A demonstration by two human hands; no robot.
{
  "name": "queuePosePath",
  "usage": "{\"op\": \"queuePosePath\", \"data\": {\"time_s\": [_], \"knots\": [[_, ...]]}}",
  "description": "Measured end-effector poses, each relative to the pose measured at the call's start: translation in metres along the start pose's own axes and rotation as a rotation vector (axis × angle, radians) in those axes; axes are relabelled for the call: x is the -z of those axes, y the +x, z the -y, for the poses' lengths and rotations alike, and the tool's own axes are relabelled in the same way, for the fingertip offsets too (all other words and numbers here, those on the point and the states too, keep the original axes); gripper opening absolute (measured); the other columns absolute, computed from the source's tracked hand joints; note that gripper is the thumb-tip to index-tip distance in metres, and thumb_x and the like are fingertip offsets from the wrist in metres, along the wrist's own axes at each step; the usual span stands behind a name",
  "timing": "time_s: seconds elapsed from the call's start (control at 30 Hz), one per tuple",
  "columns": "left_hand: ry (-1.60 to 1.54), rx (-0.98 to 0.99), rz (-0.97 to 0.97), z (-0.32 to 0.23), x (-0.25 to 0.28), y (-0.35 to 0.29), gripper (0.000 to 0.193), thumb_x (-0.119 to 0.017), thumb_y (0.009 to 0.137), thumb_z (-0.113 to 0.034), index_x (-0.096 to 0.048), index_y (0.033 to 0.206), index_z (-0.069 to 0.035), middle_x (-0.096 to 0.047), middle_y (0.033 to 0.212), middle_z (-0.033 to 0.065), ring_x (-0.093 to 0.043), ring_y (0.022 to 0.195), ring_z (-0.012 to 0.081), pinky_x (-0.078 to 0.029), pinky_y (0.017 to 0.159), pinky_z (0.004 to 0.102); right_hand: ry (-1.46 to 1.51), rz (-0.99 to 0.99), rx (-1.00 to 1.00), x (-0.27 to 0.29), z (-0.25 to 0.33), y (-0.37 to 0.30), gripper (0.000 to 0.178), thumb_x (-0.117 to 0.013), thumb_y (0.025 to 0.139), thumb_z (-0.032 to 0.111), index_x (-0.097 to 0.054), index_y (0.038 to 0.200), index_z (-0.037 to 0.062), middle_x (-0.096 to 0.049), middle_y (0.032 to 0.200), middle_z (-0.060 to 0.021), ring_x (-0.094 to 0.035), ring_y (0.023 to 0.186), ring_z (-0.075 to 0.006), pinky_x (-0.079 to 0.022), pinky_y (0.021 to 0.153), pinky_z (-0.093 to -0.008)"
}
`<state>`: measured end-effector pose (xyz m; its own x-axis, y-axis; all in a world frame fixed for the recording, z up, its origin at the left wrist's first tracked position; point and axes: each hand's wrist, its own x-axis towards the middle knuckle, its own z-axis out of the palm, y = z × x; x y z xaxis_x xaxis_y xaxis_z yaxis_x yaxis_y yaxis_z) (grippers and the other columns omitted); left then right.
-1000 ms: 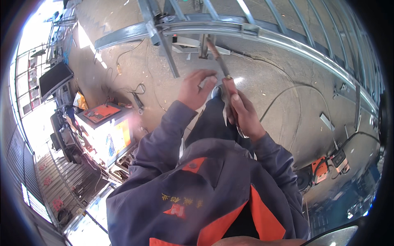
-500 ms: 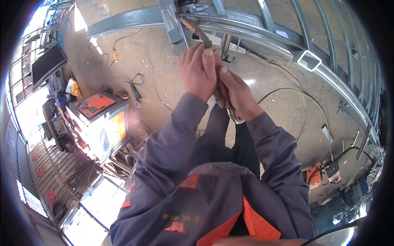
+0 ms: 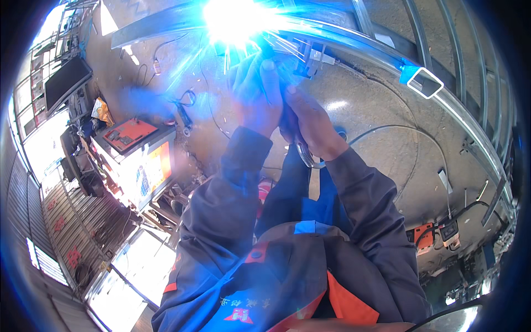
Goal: The person welds joints on a large curved metal frame using a handheld welding torch, then positions a long metal bar into the frame and continues welding along the structure. The person moves around the frame to access different joints and maintains control of the torch throughout.
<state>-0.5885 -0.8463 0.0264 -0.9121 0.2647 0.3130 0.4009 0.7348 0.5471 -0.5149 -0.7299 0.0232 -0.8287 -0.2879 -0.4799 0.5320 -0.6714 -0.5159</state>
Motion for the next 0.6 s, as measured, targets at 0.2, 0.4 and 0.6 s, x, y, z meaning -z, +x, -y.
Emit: {"op": "queuePosePath", "data": {"time_s": [0.2,0.4,0.6], "knots": [[0.051,0.014,-0.017,-0.002,-0.002,-0.002,0.036,-0.046,0.104,-0.027,-0.070,0.106,0.000,-0.069,0.106,0.0171,-0.062,0.098,0.0358,-0.046,0.092,0.0450,-0.099,0.016,0.101,0.007,-0.010,0.007,0.048,-0.044,0.107,0.048,-0.058,0.116,0.0030,-0.056,0.072,-0.0012,-0.048,0.051,-0.0059,-0.037,0.045,-0.0229],[0.066,0.055,-0.016,-0.001,-0.004,-0.002,0.037,-0.048,0.102,-0.028,-0.072,0.103,0.001,-0.070,0.103,0.0180,-0.062,0.098,0.0370,-0.046,0.094,0.0455,-0.091,0.053,0.124,0.016,-0.021,0.013,0.048,-0.045,0.106,0.048,-0.057,0.114,0.0028,-0.054,0.070,0.0000,-0.047,0.051,-0.0055,-0.037,0.045,-0.0228],[0.113,0.047,0.024,-0.005,-0.004,-0.002,0.035,-0.050,0.101,-0.027,-0.072,0.101,0.000,-0.071,0.103,0.0178,-0.063,0.097,0.0368,-0.047,0.093,0.0449,-0.052,0.078,0.136,0.021,-0.029,0.018,0.047,-0.045,0.106,0.047,-0.057,0.116,0.0024,-0.054,0.070,0.0001,-0.047,0.052,-0.0055,-0.037,0.045,-0.0230]]}}
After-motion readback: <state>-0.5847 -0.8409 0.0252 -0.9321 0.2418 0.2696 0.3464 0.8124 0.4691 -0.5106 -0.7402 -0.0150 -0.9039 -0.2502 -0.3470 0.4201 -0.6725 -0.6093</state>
